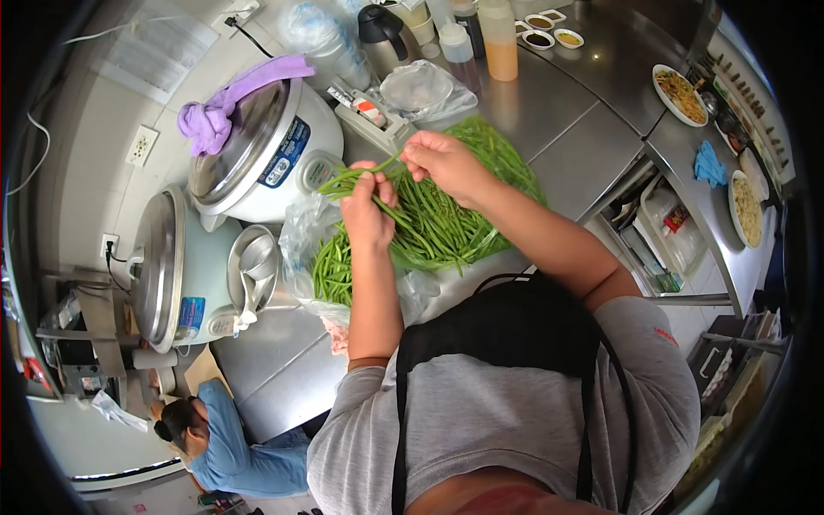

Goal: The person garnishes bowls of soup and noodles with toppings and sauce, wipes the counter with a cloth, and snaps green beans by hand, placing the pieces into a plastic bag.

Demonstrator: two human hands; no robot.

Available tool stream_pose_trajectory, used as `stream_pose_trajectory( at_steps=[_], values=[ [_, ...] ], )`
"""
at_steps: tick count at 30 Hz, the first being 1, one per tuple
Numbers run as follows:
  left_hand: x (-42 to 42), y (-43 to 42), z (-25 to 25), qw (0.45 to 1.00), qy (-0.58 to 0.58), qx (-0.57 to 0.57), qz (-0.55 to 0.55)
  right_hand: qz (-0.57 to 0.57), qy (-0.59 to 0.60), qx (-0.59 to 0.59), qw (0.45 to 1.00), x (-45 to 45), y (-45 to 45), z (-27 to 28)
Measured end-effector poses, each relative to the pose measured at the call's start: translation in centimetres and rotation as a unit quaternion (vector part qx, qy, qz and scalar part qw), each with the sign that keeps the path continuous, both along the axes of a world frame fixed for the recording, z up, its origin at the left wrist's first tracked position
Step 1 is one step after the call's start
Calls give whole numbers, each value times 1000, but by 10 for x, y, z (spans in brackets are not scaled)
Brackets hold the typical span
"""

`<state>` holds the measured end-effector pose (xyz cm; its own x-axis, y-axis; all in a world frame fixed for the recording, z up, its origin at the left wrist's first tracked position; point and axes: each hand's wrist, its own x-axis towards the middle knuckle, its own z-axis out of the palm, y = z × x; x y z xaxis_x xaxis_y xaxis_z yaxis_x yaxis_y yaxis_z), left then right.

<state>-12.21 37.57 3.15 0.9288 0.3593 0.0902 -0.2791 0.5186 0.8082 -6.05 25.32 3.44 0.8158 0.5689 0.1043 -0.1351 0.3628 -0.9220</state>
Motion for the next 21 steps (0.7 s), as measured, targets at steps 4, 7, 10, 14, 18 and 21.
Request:
stream_pose_trajectory(
  at_steps=[4, 7, 10, 14, 18, 21],
  values=[
    [-1, 15, -5, 996, -25, -79, 17, 64, 38, 52, 996, -6, 10, -8],
    [-7, 60, -13, 988, -53, -136, 58, 65, 31, 26, 997, 5, 6, -18],
    [-21, 97, -11, 989, -56, -118, 74, 40, -217, -261, 940, 13, 7, -29],
    [-19, 88, -13, 981, 57, -38, 180, 44, -508, -434, 743, -17, 18, -34],
    [-16, 73, -18, 988, 69, 20, 139, 95, -588, -362, 717, -23, 28, -45],
    [-15, 64, -20, 987, 77, 88, 109, 39, -566, -313, 762, -10, 30, -45]
  ],
)
